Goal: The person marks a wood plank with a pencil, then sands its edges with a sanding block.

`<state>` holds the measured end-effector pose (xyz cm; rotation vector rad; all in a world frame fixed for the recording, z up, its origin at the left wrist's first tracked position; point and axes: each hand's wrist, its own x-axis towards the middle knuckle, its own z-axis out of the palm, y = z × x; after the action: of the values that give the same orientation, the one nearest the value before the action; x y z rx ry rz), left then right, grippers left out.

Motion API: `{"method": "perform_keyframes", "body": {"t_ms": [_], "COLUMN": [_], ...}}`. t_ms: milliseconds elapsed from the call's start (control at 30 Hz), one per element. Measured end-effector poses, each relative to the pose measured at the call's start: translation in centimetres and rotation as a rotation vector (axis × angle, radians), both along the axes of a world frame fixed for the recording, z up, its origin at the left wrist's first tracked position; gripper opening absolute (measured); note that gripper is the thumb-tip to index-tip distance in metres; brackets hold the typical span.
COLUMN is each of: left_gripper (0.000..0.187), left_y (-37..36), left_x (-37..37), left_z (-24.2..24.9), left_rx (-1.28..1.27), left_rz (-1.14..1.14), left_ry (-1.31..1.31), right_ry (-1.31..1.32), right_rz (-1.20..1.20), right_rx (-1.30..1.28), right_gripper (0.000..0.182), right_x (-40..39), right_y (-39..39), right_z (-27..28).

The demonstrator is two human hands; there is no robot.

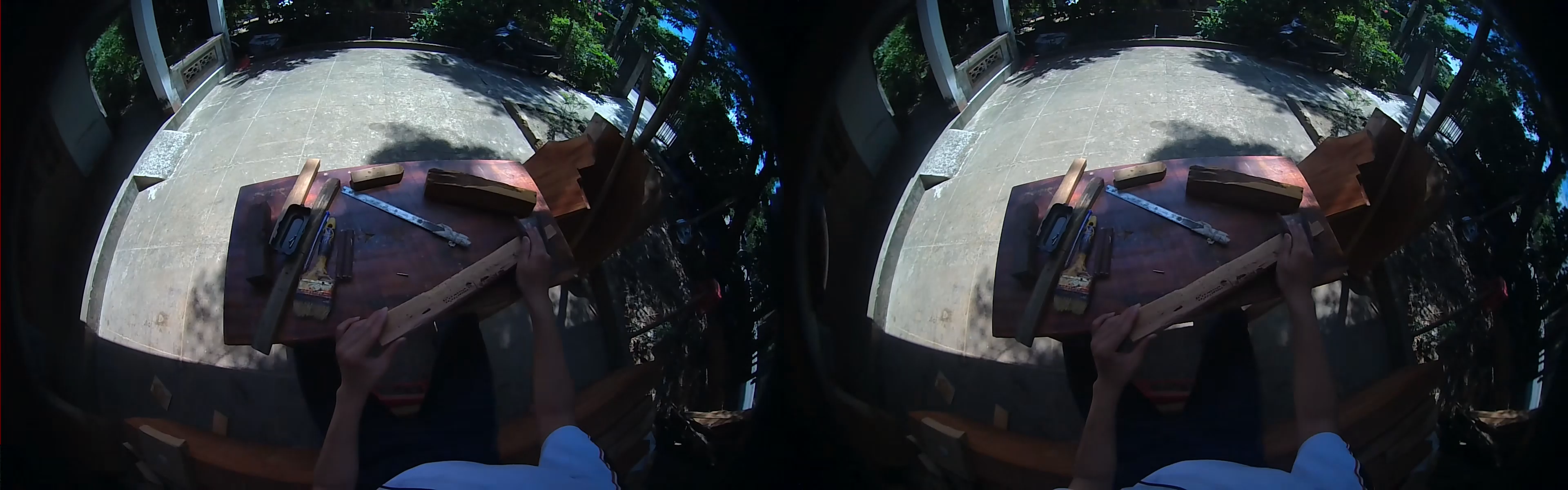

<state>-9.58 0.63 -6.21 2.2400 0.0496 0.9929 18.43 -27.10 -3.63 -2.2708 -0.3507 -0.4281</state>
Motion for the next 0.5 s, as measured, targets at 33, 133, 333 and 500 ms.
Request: {"method": "perform_keyframes", "body": {"t_ms": [33, 133, 333, 500], "left_gripper": [0.067, 0.067, 0.059, 0.042], "left_y": [0.0, -0.1, 0.6, 0.8], "left_x": [0.0, 0.1, -0.5, -0.6], "left_z": [0.1, 0.1, 0.4, -0.3], "left_rx": [0.009, 0.038, 0.155, 0.388], "left_rz": [0.006, 0.024, 0.057, 0.058], "left_ry": [-0.005, -0.022, -0.074, -0.204], "right_ry": [-0.023, -0.061, -0.158, -0.149], "right_rz": [-0.046, -0.094, -0.044, -0.094], "right_rx": [-0.046, -0.121, -0.068, -0.059], "right_gripper": [0.044, 0.048, 0.048, 0.047], "right_x": [0.5, 0.2, -3.2, -5.1], "right_y": [0.1, 0.3, 0.2, -1.2], "right_z": [-0.8, -2.3, -2.2, -0.7]}}
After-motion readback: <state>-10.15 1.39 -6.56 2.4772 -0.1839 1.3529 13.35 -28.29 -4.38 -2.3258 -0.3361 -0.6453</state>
